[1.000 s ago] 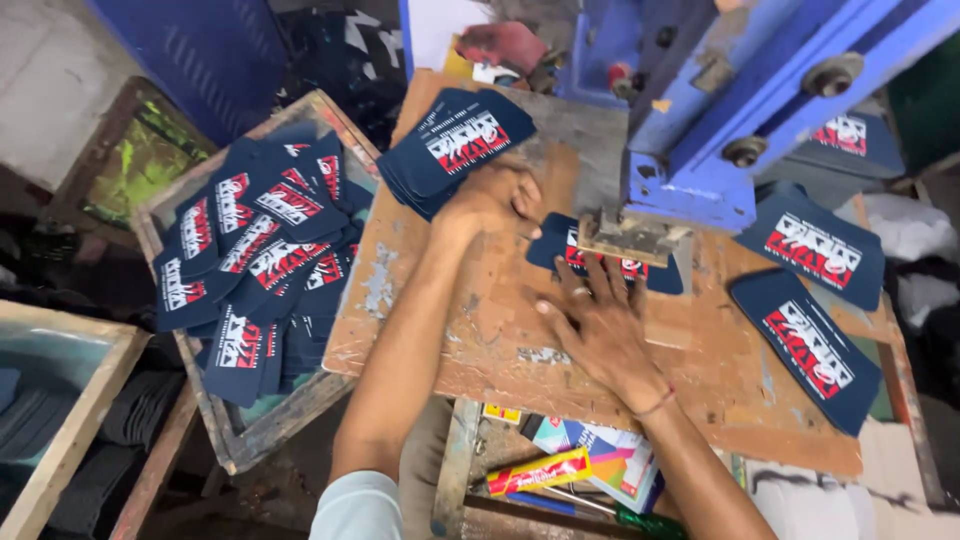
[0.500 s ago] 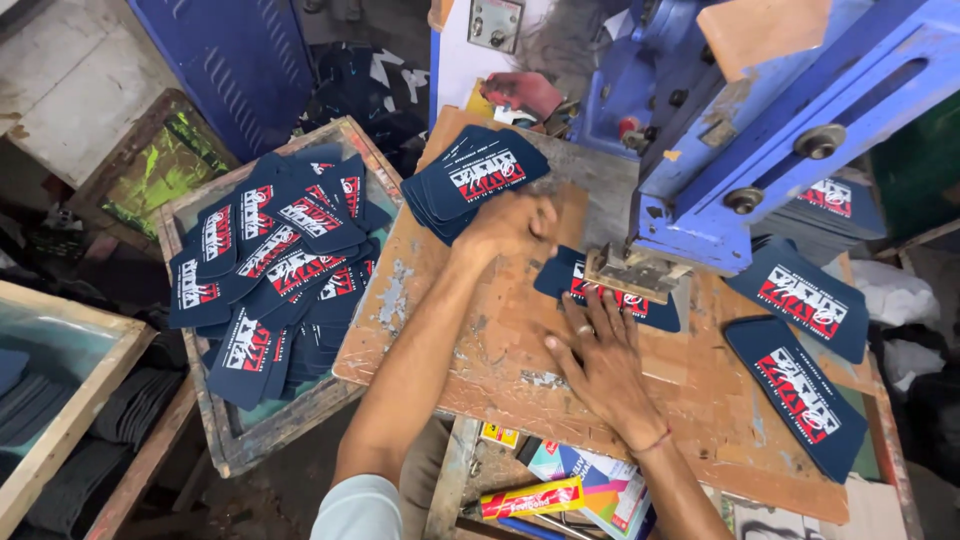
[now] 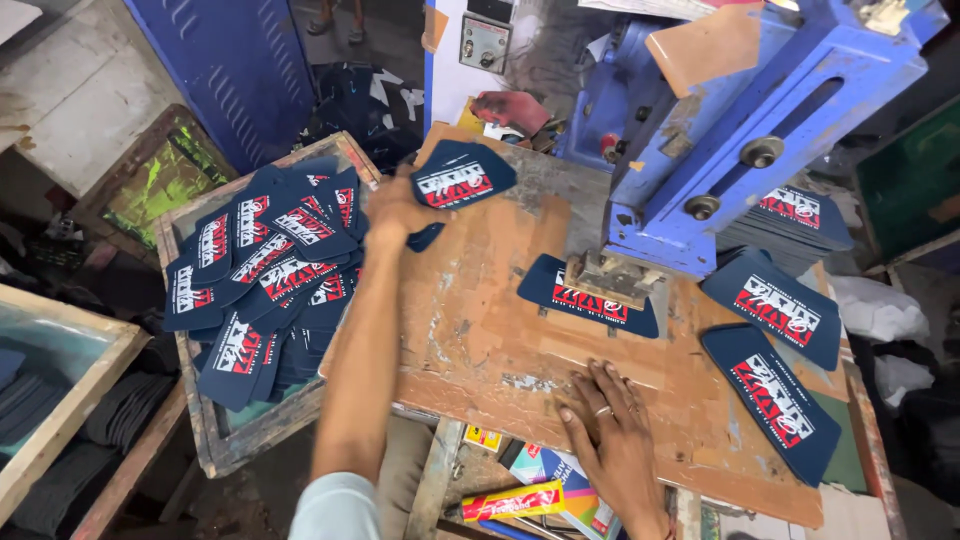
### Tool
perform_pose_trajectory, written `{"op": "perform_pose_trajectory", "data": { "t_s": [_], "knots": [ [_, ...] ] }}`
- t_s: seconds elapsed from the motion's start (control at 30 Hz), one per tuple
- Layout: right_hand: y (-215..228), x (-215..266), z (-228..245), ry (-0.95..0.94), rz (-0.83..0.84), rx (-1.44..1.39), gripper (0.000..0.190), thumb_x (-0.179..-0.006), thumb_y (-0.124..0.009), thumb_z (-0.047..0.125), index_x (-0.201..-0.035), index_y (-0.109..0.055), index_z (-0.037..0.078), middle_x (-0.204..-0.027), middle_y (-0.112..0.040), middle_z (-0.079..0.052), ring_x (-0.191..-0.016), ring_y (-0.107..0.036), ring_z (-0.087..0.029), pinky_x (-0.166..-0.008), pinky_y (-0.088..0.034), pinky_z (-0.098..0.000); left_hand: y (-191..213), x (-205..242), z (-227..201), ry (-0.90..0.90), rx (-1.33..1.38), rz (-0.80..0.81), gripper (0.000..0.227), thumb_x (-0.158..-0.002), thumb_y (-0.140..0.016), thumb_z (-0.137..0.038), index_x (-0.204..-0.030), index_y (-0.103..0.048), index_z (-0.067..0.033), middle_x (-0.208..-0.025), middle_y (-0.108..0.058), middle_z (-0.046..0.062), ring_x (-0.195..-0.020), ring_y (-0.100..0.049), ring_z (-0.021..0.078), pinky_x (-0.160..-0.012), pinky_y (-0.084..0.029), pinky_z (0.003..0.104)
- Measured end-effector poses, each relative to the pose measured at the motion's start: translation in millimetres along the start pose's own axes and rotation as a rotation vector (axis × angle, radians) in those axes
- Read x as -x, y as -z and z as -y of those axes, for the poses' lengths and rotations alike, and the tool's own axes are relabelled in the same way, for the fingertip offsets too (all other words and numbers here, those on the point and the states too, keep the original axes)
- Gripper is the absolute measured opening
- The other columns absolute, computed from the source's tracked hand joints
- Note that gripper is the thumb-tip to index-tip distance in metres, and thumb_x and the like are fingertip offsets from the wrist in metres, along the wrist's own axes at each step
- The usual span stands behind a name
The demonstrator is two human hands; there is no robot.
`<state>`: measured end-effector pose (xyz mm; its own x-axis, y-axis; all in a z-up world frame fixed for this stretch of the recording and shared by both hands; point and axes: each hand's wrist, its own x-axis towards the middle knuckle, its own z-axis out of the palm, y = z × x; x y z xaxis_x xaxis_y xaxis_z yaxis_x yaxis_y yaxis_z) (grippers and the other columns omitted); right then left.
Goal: The person processes dark blue rectangular matte pads by feeding them through a blue mechanical press on a wooden workbench. They pick up pads from a pile on the left, run them through the machine, and stack the finished items on the right side of the table.
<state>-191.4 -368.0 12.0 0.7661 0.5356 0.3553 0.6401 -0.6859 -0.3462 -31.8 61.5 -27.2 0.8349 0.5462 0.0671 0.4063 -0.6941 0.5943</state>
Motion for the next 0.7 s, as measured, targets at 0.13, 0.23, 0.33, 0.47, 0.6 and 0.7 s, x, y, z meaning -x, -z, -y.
{"op": "perform_pose_trajectory", "data": {
  "t_s": [0.13,0.23,0.33,0.47,0.6,0.7],
  "knots": [
    [-1.9,-0.6,0.9,0.048,-0.008,-0.026,0.047,-0.092,-0.065,0.03,-0.132,-0.065,0.005,-0.144,-0.057,-0.018,-0.141,-0.047,-0.036,-0.116,-0.033,-0.0502,17.2,0.2,76.4,-0.049,0.339,-0.11,0.118,-0.039,-0.102,-0.054,-0.135,-0.053,-0.0065,-0.118,-0.072,0.022,-0.113,-0.069,0.0372,-0.099,-0.052,0.043],
    [-8.6,6.3,-0.2,0.074,-0.029,-0.012,0.043,-0.095,-0.064,0.029,-0.13,-0.067,0.005,-0.141,-0.06,-0.019,-0.138,-0.051,-0.038,-0.118,-0.035,-0.0503,41.0,14.3,104.3,0.11,0.283,-0.304,0.112,-0.048,-0.103,-0.049,-0.137,-0.053,-0.0024,-0.122,-0.07,0.025,-0.117,-0.066,0.0399,-0.098,-0.053,0.046],
    [-7.9,0.4,7.8,0.071,-0.07,0.01,0.04,-0.098,-0.063,0.028,-0.129,-0.068,0.004,-0.141,-0.062,-0.019,-0.137,-0.053,-0.039,-0.119,-0.037,-0.0507,21.1,-1.5,194.5,0.267,0.228,-0.468,0.099,-0.058,-0.1,-0.044,-0.136,-0.054,-0.003,-0.123,-0.07,0.024,-0.117,-0.067,0.0392,-0.097,-0.053,0.046],
    [-12.4,2.4,3.9,0.059,-0.104,0.045,0.041,-0.097,-0.063,0.029,-0.129,-0.067,0.004,-0.143,-0.061,-0.018,-0.139,-0.053,-0.037,-0.12,-0.036,-0.0508,16.8,13.4,250.8,0.661,0.508,-0.293,0.086,-0.081,-0.079,-0.029,-0.149,-0.035,0.0006,-0.124,-0.069,0.025,-0.099,-0.08,0.0428,-0.088,-0.064,0.044],
    [-14.3,2.0,3.1,0.033,-0.109,0.057,0.041,-0.095,-0.064,0.029,-0.128,-0.068,0.005,-0.142,-0.061,-0.018,-0.138,-0.053,-0.036,-0.119,-0.036,-0.0508,5.6,6.0,267.7,0.496,0.351,-0.491,0.061,-0.083,-0.081,-0.027,-0.132,-0.05,-0.0084,-0.109,-0.069,0.026,-0.088,-0.074,0.045,-0.077,-0.061,0.053],
    [-13.1,2.3,2.5,0.024,-0.122,0.068,0.041,-0.093,-0.065,0.029,-0.127,-0.069,0.006,-0.141,-0.061,-0.017,-0.137,-0.053,-0.035,-0.118,-0.037,-0.0508,25.5,7.3,234.6,0.311,-0.05,-0.613,0.052,-0.089,-0.077,-0.024,-0.13,-0.05,-0.0087,-0.088,-0.072,0.027,-0.08,-0.069,0.0475,-0.071,-0.055,0.058]
  ]
}}
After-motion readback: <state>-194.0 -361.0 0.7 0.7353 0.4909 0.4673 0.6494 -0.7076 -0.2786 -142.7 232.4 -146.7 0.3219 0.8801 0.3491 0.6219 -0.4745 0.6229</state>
